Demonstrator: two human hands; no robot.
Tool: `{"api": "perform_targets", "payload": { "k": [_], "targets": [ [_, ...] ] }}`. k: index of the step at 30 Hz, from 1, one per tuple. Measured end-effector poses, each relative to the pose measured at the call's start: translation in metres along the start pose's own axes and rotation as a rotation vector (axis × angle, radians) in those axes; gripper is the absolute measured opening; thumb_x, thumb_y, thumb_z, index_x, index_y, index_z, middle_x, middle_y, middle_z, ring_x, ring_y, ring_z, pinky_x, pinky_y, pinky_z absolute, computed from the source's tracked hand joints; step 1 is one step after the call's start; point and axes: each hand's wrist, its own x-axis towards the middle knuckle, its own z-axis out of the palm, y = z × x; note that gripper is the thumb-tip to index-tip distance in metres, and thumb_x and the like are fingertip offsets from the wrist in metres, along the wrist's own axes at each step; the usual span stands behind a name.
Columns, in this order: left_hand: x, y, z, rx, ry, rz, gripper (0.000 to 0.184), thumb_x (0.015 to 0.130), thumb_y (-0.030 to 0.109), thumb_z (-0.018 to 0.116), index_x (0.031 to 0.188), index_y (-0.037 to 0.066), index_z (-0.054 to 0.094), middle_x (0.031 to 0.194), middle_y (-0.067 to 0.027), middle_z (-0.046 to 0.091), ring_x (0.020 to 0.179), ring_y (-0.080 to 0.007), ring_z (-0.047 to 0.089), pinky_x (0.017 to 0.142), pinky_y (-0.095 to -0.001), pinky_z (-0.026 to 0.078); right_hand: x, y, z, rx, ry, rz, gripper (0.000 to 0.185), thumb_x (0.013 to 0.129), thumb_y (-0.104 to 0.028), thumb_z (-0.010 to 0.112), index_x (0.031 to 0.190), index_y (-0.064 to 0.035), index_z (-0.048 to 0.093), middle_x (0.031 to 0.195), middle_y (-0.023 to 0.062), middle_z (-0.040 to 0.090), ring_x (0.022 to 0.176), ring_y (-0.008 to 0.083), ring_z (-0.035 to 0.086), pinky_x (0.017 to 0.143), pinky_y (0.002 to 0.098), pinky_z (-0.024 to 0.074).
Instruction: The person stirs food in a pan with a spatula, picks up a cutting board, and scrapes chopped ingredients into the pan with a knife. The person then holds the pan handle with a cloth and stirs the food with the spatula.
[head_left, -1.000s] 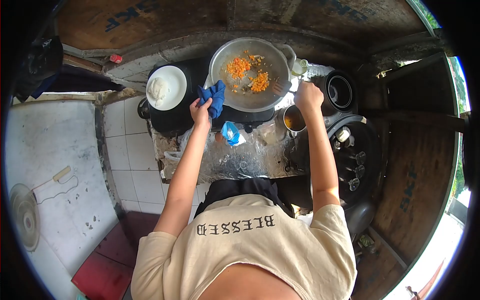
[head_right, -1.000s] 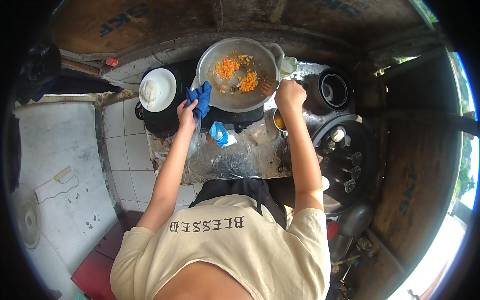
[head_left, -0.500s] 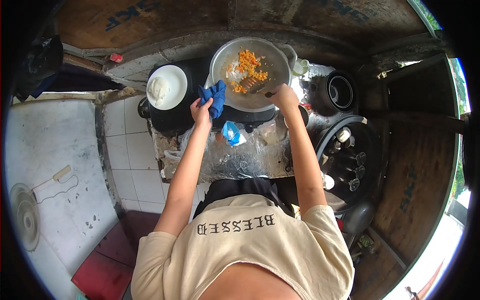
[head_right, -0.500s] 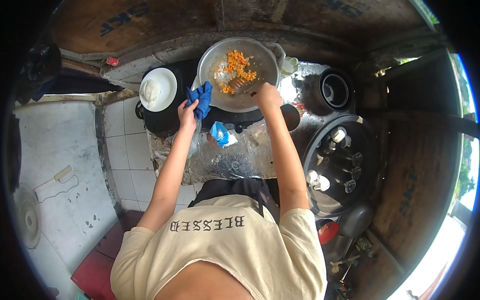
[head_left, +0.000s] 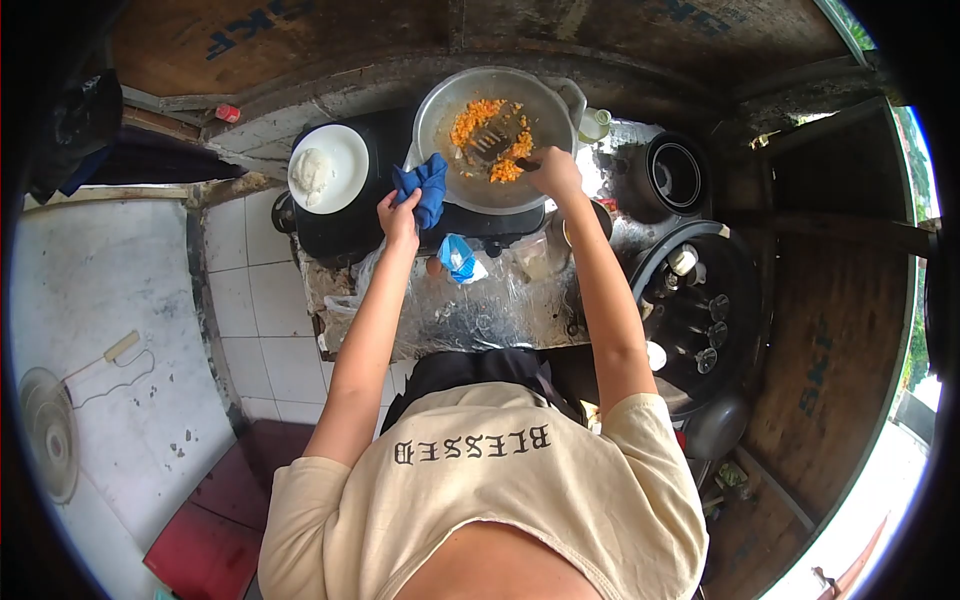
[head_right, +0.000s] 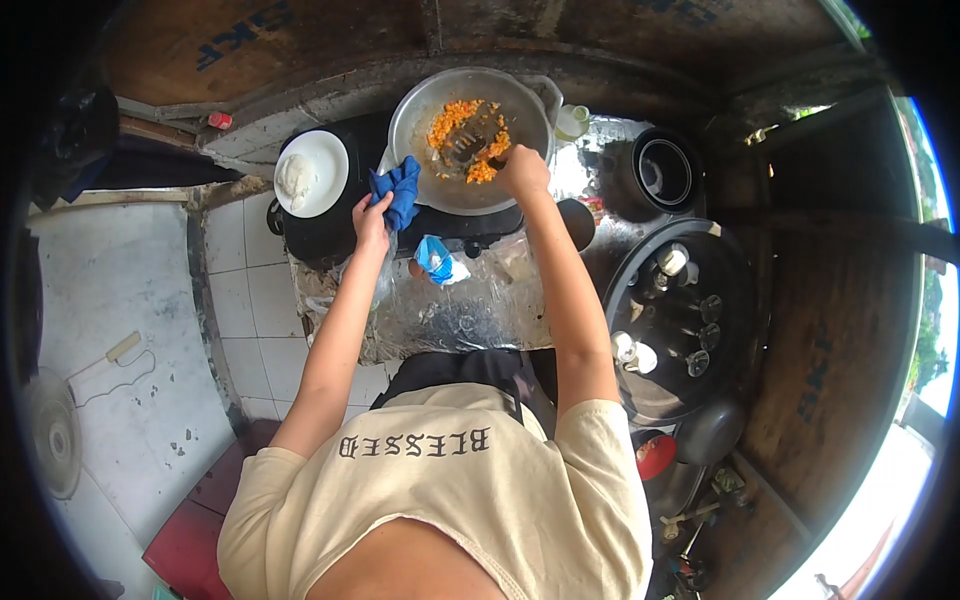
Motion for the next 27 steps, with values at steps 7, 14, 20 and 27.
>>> {"api": "perform_targets", "payload": {
  "k": [7, 14, 20, 27],
  "targets": [
    [0.002, 0.000, -0.001, 0.015, -0.002, 0.014, 0.054, 0.067, 0.000, 0.071, 0.110, -0.007, 0.040, 0.105, -0.0157, 0.051, 0.092, -0.0197, 0.052, 0.084, -0.0300, 0.043, -0.058, -0.002, -0.048, -0.170, -0.015, 0.131, 0.014, 0.069, -0.011, 0.057, 0.078, -0.0038, 0.065, 0.085, 0.0182, 0.063, 0.083, 0.0319, 0.062, 0.071, 0.0378, 0.0500],
    [0.011, -0.009, -0.004, 0.020, -0.012, 0.020, 0.055, 0.066, 0.001, 0.072, 0.110, -0.007, 0.040, 0.104, -0.0150, 0.051, 0.093, -0.0196, 0.052, 0.083, -0.0297, 0.043, -0.002, 0.004, 0.018, 0.256, 0.084, 0.058, 0.029, 0.065, -0.017, 0.067, 0.094, -0.0117, 0.066, 0.088, 0.0153, 0.064, 0.085, 0.0291, 0.061, 0.075, 0.0365, 0.0486],
    [0.010, -0.011, -0.006, 0.017, -0.024, 0.020, 0.056, 0.067, 0.003, 0.072, 0.112, -0.005, 0.040, 0.104, -0.0152, 0.051, 0.093, -0.0196, 0.052, 0.083, -0.0301, 0.042, 0.008, 0.008, 0.022, 0.120, -0.055, 0.065, 0.030, 0.065, -0.020, 0.068, 0.094, -0.0091, 0.066, 0.087, 0.0176, 0.063, 0.083, 0.0292, 0.062, 0.074, 0.0349, 0.0484],
    [0.006, -0.011, -0.004, 0.022, 0.003, 0.027, 0.055, 0.067, 0.002, 0.073, 0.111, -0.006, 0.041, 0.104, -0.0154, 0.052, 0.092, -0.0196, 0.052, 0.084, -0.0299, 0.042, 0.010, -0.003, 0.017, -0.034, 0.092, 0.013, 0.021, 0.065, -0.023, 0.067, 0.083, -0.0129, 0.069, 0.083, 0.0113, 0.065, 0.080, 0.0270, 0.063, 0.070, 0.0355, 0.0495]
  ]
}}
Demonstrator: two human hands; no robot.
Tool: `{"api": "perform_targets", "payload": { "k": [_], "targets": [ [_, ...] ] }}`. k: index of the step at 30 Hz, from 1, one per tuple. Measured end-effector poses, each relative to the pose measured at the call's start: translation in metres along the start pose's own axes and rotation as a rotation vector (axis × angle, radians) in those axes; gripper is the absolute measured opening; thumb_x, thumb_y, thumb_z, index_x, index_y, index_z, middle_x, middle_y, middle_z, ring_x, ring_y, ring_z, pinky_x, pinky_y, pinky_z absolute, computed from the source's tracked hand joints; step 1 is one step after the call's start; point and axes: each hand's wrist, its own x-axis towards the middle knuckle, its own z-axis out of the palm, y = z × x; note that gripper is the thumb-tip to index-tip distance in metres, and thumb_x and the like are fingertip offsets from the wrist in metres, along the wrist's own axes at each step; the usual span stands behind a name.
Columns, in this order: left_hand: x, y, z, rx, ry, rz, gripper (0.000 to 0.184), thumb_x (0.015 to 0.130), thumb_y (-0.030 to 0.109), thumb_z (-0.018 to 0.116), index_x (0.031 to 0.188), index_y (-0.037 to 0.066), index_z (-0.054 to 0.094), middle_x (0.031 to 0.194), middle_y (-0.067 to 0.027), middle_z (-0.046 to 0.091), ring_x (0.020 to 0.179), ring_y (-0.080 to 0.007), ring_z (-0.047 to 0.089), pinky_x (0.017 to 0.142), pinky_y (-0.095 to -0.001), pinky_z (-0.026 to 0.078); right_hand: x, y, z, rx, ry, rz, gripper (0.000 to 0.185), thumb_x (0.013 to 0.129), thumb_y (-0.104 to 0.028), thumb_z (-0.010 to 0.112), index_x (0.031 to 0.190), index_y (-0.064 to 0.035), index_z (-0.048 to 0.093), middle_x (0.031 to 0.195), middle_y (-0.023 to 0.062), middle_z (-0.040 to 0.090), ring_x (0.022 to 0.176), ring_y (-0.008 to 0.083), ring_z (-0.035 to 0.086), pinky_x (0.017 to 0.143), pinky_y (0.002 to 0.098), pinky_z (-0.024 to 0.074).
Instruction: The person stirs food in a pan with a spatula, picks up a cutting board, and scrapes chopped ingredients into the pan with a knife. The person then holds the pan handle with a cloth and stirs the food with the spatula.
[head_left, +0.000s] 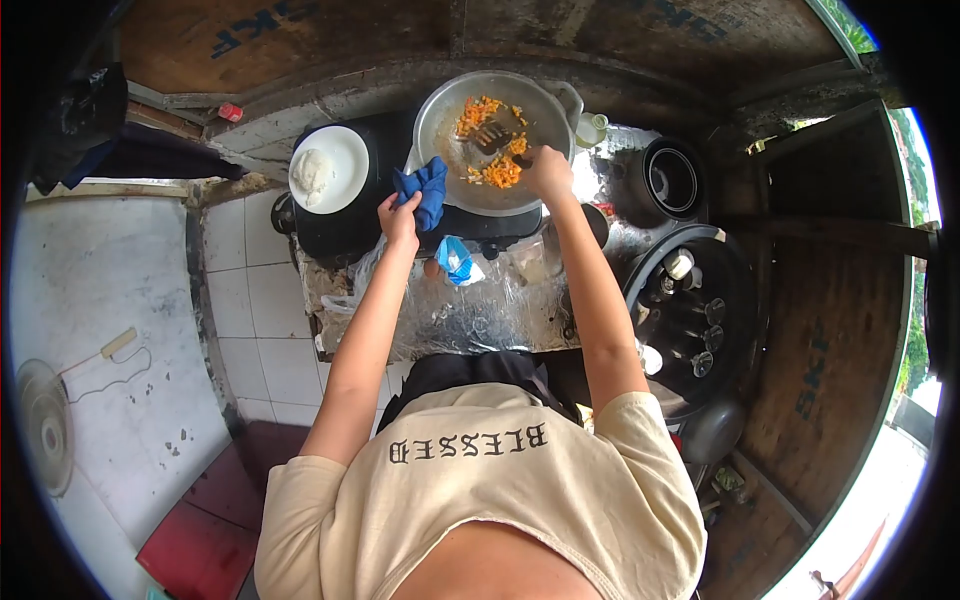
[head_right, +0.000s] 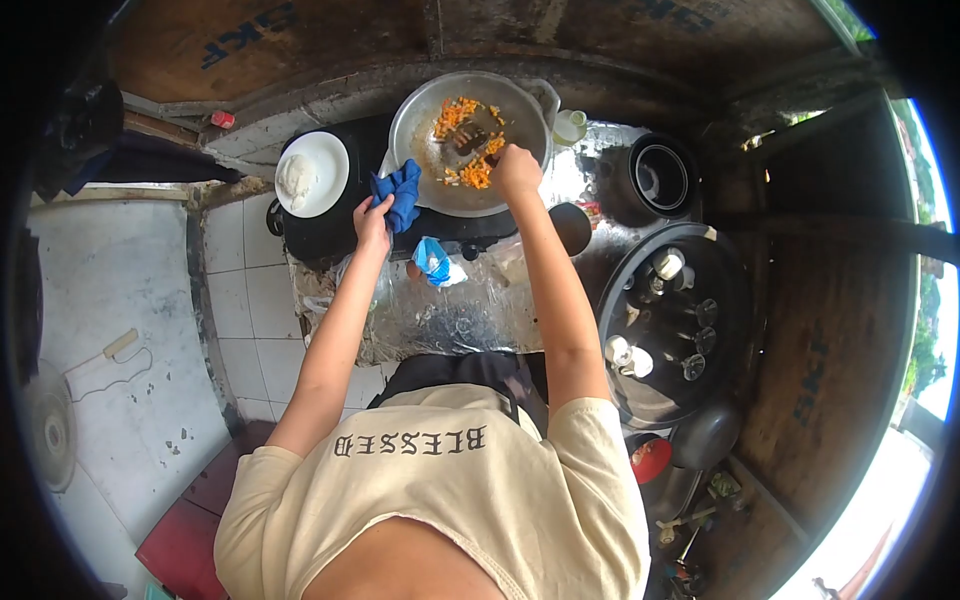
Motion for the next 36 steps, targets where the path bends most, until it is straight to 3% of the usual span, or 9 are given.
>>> {"api": "perform_targets", "payload": {
  "k": [2, 7, 11, 15, 19, 23, 26, 31, 36],
  "targets": [
    [-0.002, 0.002, 0.000, 0.008, 0.015, -0.008, 0.056, 0.067, 0.002, 0.072, 0.111, -0.007, 0.040, 0.104, -0.0154, 0.052, 0.092, -0.0198, 0.052, 0.084, -0.0300, 0.042, 0.002, 0.008, -0.004, 0.101, -0.210, -0.037, 0.018, 0.068, -0.020, 0.063, 0.083, -0.0116, 0.068, 0.082, 0.0120, 0.065, 0.080, 0.0267, 0.063, 0.069, 0.0360, 0.0496],
    [0.000, 0.000, -0.003, 0.020, 0.013, -0.004, 0.055, 0.067, 0.001, 0.072, 0.111, -0.007, 0.040, 0.106, -0.0162, 0.051, 0.093, -0.0206, 0.053, 0.084, -0.0304, 0.043, -0.001, -0.005, -0.013, -0.155, 0.029, 0.058, 0.022, 0.063, -0.017, 0.065, 0.084, -0.0139, 0.069, 0.086, 0.0154, 0.064, 0.081, 0.0275, 0.062, 0.072, 0.0348, 0.0495],
    [-0.007, 0.007, 0.002, -0.011, 0.013, -0.022, 0.055, 0.067, 0.000, 0.071, 0.111, -0.007, 0.040, 0.107, -0.0169, 0.050, 0.093, -0.0213, 0.053, 0.083, -0.0305, 0.043, 0.007, 0.007, -0.011, 0.048, -0.246, -0.030, 0.018, 0.068, -0.016, 0.062, 0.083, -0.0081, 0.067, 0.091, 0.0147, 0.064, 0.083, 0.0281, 0.063, 0.070, 0.0346, 0.0505],
    [-0.004, 0.001, 0.000, 0.004, 0.021, -0.020, 0.054, 0.067, 0.000, 0.071, 0.111, -0.007, 0.040, 0.108, -0.0170, 0.050, 0.093, -0.0214, 0.053, 0.083, -0.0306, 0.043, -0.009, -0.007, -0.037, -0.172, -0.018, 0.097, 0.017, 0.069, -0.016, 0.061, 0.084, -0.0118, 0.067, 0.090, 0.0118, 0.064, 0.084, 0.0284, 0.062, 0.073, 0.0357, 0.0500],
    [0.009, -0.010, -0.002, -0.013, 0.018, -0.015, 0.055, 0.065, 0.000, 0.073, 0.110, -0.007, 0.041, 0.107, -0.0168, 0.050, 0.093, -0.0213, 0.053, 0.083, -0.0308, 0.043, 0.009, -0.001, -0.008, 0.135, -0.145, -0.082, 0.024, 0.065, -0.013, 0.062, 0.086, -0.0037, 0.066, 0.086, 0.0178, 0.064, 0.083, 0.0301, 0.062, 0.073, 0.0363, 0.0490],
    [0.013, -0.015, -0.007, -0.012, 0.027, -0.013, 0.056, 0.064, 0.002, 0.074, 0.109, -0.007, 0.043, 0.106, -0.0164, 0.051, 0.094, -0.0213, 0.052, 0.083, -0.0307, 0.043, -0.013, -0.014, -0.048, -0.117, -0.114, 0.104, 0.021, 0.066, -0.017, 0.064, 0.083, -0.0029, 0.066, 0.083, 0.0177, 0.064, 0.083, 0.0307, 0.062, 0.074, 0.0378, 0.0485],
    [0.016, -0.017, -0.006, -0.006, 0.031, -0.017, 0.055, 0.063, 0.002, 0.075, 0.108, -0.006, 0.044, 0.105, -0.0160, 0.052, 0.093, -0.0211, 0.052, 0.083, -0.0303, 0.042, 0.002, -0.012, -0.014, -0.118, 0.023, -0.036, 0.021, 0.066, -0.018, 0.065, 0.083, -0.0051, 0.066, 0.083, 0.0162, 0.064, 0.082, 0.0292, 0.062, 0.073, 0.0366, 0.0490],
    [0.028, -0.029, -0.013, -0.001, 0.016, -0.036, 0.055, 0.064, 0.002, 0.075, 0.109, -0.006, 0.044, 0.106, -0.0157, 0.052, 0.093, -0.0205, 0.052, 0.083, -0.0300, 0.043, 0.005, 0.010, -0.023, -0.117, -0.167, -0.020, 0.024, 0.060, -0.017, 0.066, 0.084, -0.0185, 0.069, 0.086, 0.0073, 0.065, 0.081, 0.0252, 0.062, 0.072, 0.0335, 0.0496],
    [0.027, -0.028, -0.010, 0.018, 0.022, -0.024, 0.055, 0.064, 0.003, 0.075, 0.109, -0.006, 0.043, 0.106, -0.0162, 0.052, 0.094, -0.0204, 0.053, 0.083, -0.0303, 0.043, -0.042, 0.012, -0.093, -0.266, -0.070, 0.032, 0.020, 0.071, -0.014, 0.057, 0.085, -0.0035, 0.065, 0.088, 0.0162, 0.064, 0.084, 0.0290, 0.063, 0.069, 0.0364, 0.0507]
  ]
}}
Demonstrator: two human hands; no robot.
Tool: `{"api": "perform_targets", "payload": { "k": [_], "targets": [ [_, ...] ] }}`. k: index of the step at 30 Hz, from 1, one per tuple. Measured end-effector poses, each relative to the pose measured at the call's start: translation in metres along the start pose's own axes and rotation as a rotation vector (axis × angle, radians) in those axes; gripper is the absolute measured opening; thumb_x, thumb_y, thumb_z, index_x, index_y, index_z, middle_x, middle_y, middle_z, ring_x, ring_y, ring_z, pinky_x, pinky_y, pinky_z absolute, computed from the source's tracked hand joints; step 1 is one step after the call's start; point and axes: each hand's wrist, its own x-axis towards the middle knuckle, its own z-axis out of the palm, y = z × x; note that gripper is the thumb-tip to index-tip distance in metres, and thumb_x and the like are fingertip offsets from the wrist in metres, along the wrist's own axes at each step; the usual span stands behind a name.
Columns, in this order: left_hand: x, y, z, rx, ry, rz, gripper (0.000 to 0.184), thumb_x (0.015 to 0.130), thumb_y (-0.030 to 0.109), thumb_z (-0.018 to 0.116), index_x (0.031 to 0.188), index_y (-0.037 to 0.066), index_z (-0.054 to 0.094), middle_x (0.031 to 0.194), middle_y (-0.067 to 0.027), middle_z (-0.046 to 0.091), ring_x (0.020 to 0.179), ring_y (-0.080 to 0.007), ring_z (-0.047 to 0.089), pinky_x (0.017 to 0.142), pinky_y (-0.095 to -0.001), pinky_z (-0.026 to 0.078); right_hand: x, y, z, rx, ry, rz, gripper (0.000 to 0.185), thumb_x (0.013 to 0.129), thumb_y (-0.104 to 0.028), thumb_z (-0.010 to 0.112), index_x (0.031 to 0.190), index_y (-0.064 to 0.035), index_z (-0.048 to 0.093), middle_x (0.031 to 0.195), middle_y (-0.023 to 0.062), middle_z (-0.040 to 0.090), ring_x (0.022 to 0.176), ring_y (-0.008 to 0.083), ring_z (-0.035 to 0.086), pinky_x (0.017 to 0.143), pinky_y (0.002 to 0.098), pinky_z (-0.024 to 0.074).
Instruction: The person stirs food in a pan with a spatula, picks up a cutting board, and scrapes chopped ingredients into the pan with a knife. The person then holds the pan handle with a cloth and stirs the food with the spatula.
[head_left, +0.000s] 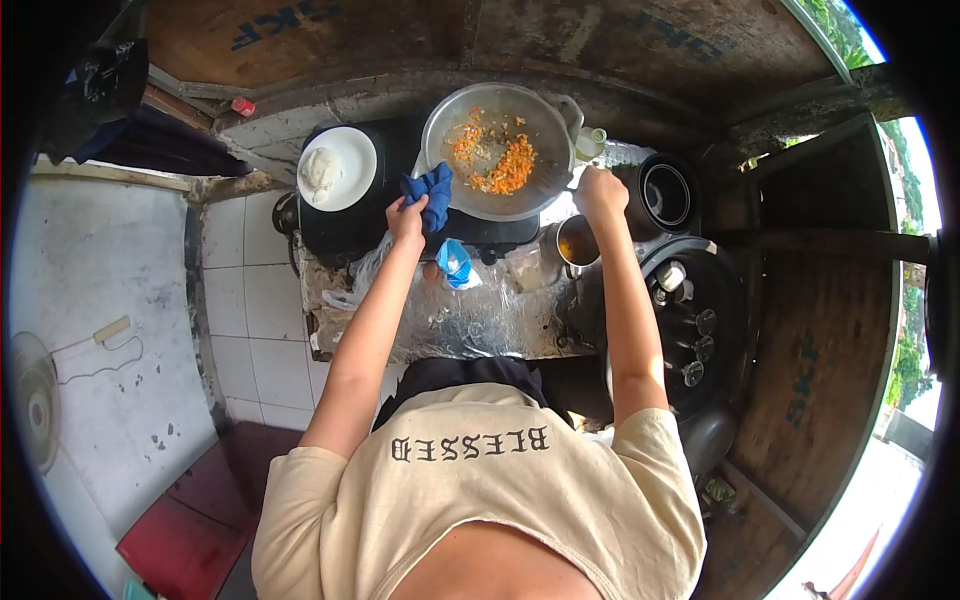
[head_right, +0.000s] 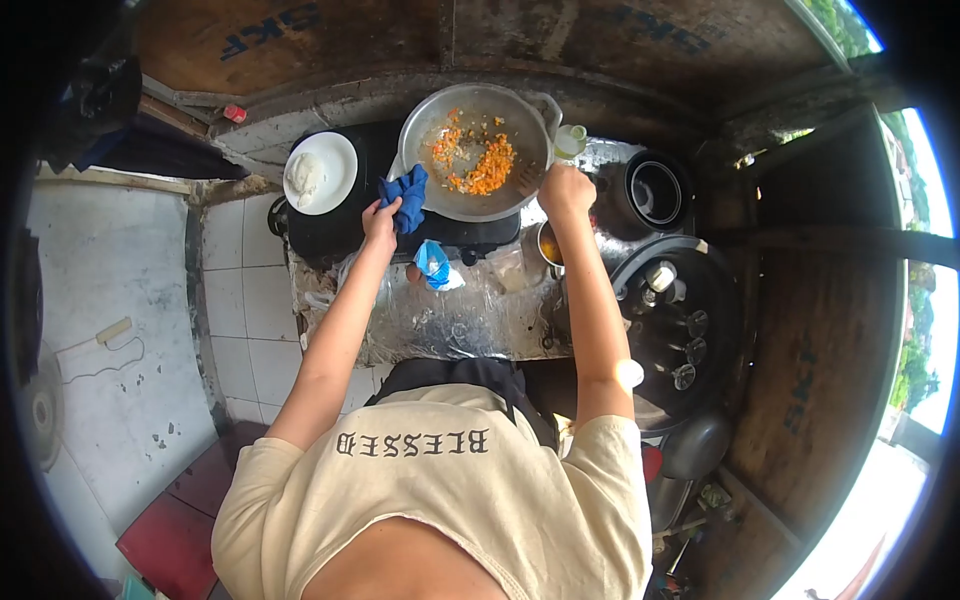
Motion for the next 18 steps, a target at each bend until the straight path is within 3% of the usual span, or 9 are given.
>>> {"api": "perform_targets", "payload": {
  "k": [4, 7, 8, 13, 18],
  "targets": [
    [-0.012, 0.004, 0.006, 0.034, 0.054, 0.012, 0.055, 0.063, 0.004, 0.075, 0.107, -0.006, 0.044, 0.104, -0.0162, 0.053, 0.092, -0.0204, 0.053, 0.083, -0.0304, 0.043, 0.026, -0.013, 0.059, 0.136, -0.115, -0.066, 0.023, 0.067, -0.016, 0.063, 0.087, -0.0069, 0.066, 0.089, 0.0154, 0.064, 0.086, 0.0298, 0.062, 0.074, 0.0371, 0.0495],
    [-0.010, 0.007, 0.006, 0.023, 0.045, 0.005, 0.055, 0.062, 0.003, 0.076, 0.106, -0.005, 0.044, 0.103, -0.0155, 0.054, 0.091, -0.0204, 0.054, 0.082, -0.0303, 0.043, 0.048, -0.006, 0.094, 0.475, 0.042, -0.179, 0.025, 0.064, -0.014, 0.064, 0.089, -0.0120, 0.066, 0.091, 0.0138, 0.064, 0.087, 0.0300, 0.061, 0.075, 0.0375, 0.0490],
    [-0.008, 0.005, 0.005, 0.013, 0.042, 0.000, 0.055, 0.062, 0.003, 0.076, 0.106, -0.005, 0.044, 0.102, -0.0153, 0.054, 0.091, -0.0203, 0.054, 0.082, -0.0302, 0.043, 0.032, -0.009, 0.063, 0.391, 0.046, -0.107, 0.024, 0.066, -0.014, 0.062, 0.090, -0.0165, 0.067, 0.091, 0.0129, 0.064, 0.087, 0.0284, 0.061, 0.075, 0.0375, 0.0489],
    [-0.023, 0.014, 0.009, 0.044, 0.076, 0.008, 0.056, 0.062, 0.004, 0.076, 0.108, -0.004, 0.043, 0.105, -0.0153, 0.053, 0.093, -0.0197, 0.052, 0.083, -0.0296, 0.043, 0.002, -0.007, 0.006, -0.059, 0.016, 0.021, 0.020, 0.074, -0.015, 0.054, 0.085, -0.0033, 0.065, 0.088, 0.0148, 0.064, 0.082, 0.0280, 0.063, 0.067, 0.0373, 0.0508],
    [-0.022, 0.015, 0.012, 0.050, 0.046, -0.002, 0.056, 0.063, 0.004, 0.075, 0.109, -0.005, 0.043, 0.104, -0.0155, 0.053, 0.093, -0.0200, 0.053, 0.082, -0.0298, 0.043, 0.034, -0.016, 0.068, 0.257, 0.142, -0.119, 0.026, 0.067, -0.014, 0.061, 0.092, -0.0173, 0.066, 0.090, 0.0120, 0.064, 0.084, 0.0292, 0.061, 0.074, 0.0361, 0.0489]
  ]
}}
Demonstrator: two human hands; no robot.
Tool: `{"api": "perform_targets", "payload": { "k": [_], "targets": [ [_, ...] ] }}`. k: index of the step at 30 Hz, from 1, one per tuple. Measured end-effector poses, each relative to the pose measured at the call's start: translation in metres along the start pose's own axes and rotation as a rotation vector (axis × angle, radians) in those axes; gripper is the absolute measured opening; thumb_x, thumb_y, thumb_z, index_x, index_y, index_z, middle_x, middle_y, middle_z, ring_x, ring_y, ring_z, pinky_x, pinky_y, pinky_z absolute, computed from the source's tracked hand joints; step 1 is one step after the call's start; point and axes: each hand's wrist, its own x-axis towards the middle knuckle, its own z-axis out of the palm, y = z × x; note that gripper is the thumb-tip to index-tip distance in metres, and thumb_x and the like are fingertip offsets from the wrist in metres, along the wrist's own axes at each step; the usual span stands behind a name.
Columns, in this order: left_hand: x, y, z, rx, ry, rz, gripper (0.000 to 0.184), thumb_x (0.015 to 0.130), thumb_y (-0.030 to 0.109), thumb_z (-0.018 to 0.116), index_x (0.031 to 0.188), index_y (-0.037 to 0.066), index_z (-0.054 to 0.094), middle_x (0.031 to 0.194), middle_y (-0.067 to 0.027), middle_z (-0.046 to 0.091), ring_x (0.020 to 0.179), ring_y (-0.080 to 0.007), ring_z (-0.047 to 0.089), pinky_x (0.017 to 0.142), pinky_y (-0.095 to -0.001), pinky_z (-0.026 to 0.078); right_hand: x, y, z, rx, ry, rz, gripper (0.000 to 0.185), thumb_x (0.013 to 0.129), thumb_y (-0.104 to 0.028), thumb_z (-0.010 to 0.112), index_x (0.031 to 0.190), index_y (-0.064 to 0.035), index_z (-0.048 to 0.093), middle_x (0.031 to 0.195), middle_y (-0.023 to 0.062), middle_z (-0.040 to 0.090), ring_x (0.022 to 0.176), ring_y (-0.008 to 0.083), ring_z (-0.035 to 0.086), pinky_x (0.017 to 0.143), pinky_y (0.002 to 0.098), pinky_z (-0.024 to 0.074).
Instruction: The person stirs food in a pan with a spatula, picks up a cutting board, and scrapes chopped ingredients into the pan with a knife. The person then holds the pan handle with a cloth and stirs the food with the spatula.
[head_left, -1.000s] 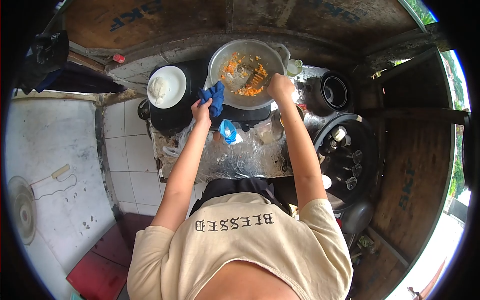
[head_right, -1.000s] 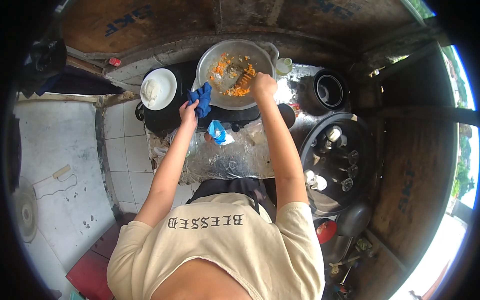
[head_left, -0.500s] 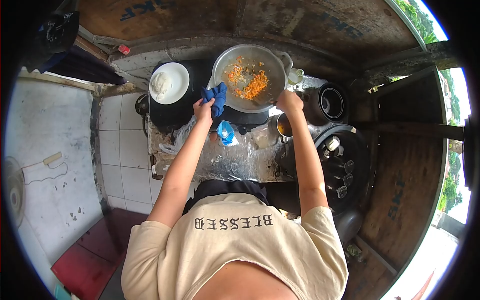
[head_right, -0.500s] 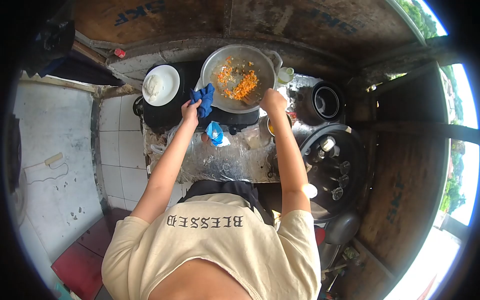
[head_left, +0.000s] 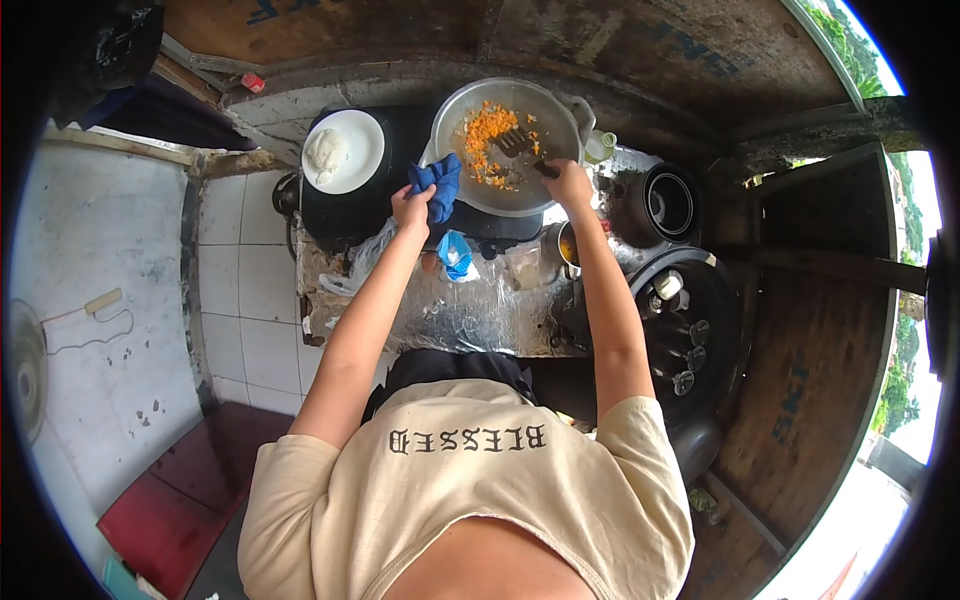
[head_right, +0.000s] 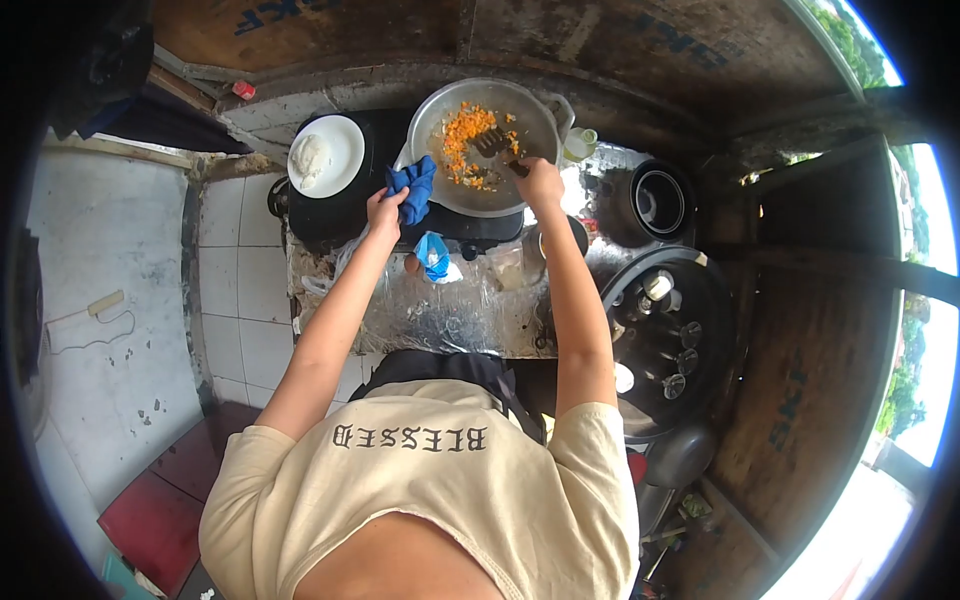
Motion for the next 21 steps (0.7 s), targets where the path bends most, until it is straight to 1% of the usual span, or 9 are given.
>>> {"api": "perform_targets", "payload": {
  "k": [3, 6, 8, 10, 12, 15, 18, 19, 21],
  "targets": [
    [-0.004, 0.004, -0.003, -0.009, -0.023, 0.018, 0.056, 0.064, 0.003, 0.074, 0.109, -0.006, 0.043, 0.104, -0.0156, 0.054, 0.092, -0.0202, 0.053, 0.082, -0.0299, 0.043, -0.004, 0.006, -0.012, 0.119, 0.019, 0.063, 0.029, 0.064, -0.019, 0.065, 0.093, -0.0162, 0.066, 0.091, 0.0108, 0.064, 0.084, 0.0282, 0.061, 0.074, 0.0363, 0.0486],
    [-0.002, -0.001, -0.007, -0.038, -0.040, 0.003, 0.055, 0.065, 0.003, 0.074, 0.109, -0.006, 0.043, 0.104, -0.0156, 0.054, 0.091, -0.0203, 0.053, 0.082, -0.0299, 0.043, -0.023, 0.002, -0.045, -0.089, -0.294, 0.197, 0.027, 0.066, -0.019, 0.063, 0.092, -0.0109, 0.065, 0.091, 0.0123, 0.064, 0.085, 0.0283, 0.061, 0.074, 0.0367, 0.0488],
    [0.001, -0.002, -0.003, -0.051, -0.040, -0.008, 0.055, 0.065, 0.003, 0.074, 0.109, -0.007, 0.043, 0.104, -0.0158, 0.054, 0.091, -0.0203, 0.053, 0.082, -0.0299, 0.043, -0.034, 0.002, -0.030, -0.071, -0.398, 0.124, 0.026, 0.066, -0.018, 0.062, 0.090, -0.0088, 0.065, 0.091, 0.0145, 0.064, 0.086, 0.0286, 0.061, 0.074, 0.0370, 0.0488],
    [-0.005, 0.001, -0.002, -0.049, -0.021, -0.013, 0.055, 0.065, 0.003, 0.074, 0.109, -0.007, 0.043, 0.104, -0.0160, 0.053, 0.092, -0.0202, 0.053, 0.082, -0.0299, 0.043, -0.033, -0.002, 0.002, 0.209, -0.393, 0.014, 0.031, 0.062, -0.018, 0.068, 0.091, -0.0067, 0.065, 0.086, 0.0156, 0.064, 0.084, 0.0306, 0.061, 0.074, 0.0369, 0.0483],
    [0.006, -0.005, -0.005, -0.044, -0.042, -0.022, 0.055, 0.065, 0.003, 0.074, 0.109, -0.007, 0.043, 0.105, -0.0162, 0.053, 0.092, -0.0202, 0.053, 0.082, -0.0299, 0.043, -0.028, -0.017, 0.029, 0.357, -0.195, 0.080, 0.034, 0.060, -0.018, 0.070, 0.092, -0.0080, 0.066, 0.086, 0.0151, 0.064, 0.084, 0.0307, 0.061, 0.074, 0.0369, 0.0478],
    [0.005, -0.003, -0.009, -0.044, -0.079, -0.025, 0.055, 0.065, 0.002, 0.073, 0.110, -0.007, 0.043, 0.105, -0.0164, 0.053, 0.093, -0.0201, 0.053, 0.083, -0.0300, 0.042, -0.012, -0.015, 0.039, 0.425, 0.047, 0.113, 0.032, 0.062, -0.018, 0.070, 0.092, -0.0090, 0.066, 0.088, 0.0156, 0.064, 0.085, 0.0309, 0.060, 0.074, 0.0371, 0.0475],
    [0.002, -0.001, -0.010, -0.033, -0.071, -0.017, 0.056, 0.065, 0.002, 0.073, 0.110, -0.007, 0.042, 0.105, -0.0165, 0.053, 0.093, -0.0204, 0.053, 0.084, -0.0305, 0.042, -0.001, -0.016, 0.033, 0.397, 0.053, 0.162, 0.030, 0.064, -0.018, 0.068, 0.092, -0.0090, 0.066, 0.089, 0.0157, 0.063, 0.085, 0.0311, 0.060, 0.074, 0.0366, 0.0477],
    [0.003, 0.000, -0.008, -0.029, -0.066, -0.010, 0.056, 0.065, 0.002, 0.073, 0.110, -0.008, 0.042, 0.105, -0.0166, 0.053, 0.094, -0.0205, 0.053, 0.084, -0.0307, 0.042, 0.002, -0.012, 0.038, 0.337, 0.006, 0.106, 0.027, 0.065, -0.018, 0.067, 0.091, -0.0111, 0.067, 0.089, 0.0148, 0.064, 0.086, 0.0298, 0.061, 0.074, 0.0363, 0.0481],
    [0.000, 0.001, -0.007, -0.023, -0.073, -0.024, 0.056, 0.065, 0.002, 0.073, 0.110, -0.008, 0.042, 0.105, -0.0166, 0.053, 0.093, -0.0208, 0.053, 0.084, -0.0309, 0.042, -0.008, -0.018, 0.010, 0.208, -0.190, 0.145, 0.023, 0.066, -0.016, 0.065, 0.087, -0.0098, 0.067, 0.089, 0.0153, 0.064, 0.086, 0.0292, 0.061, 0.074, 0.0369, 0.0484]
  ]
}}
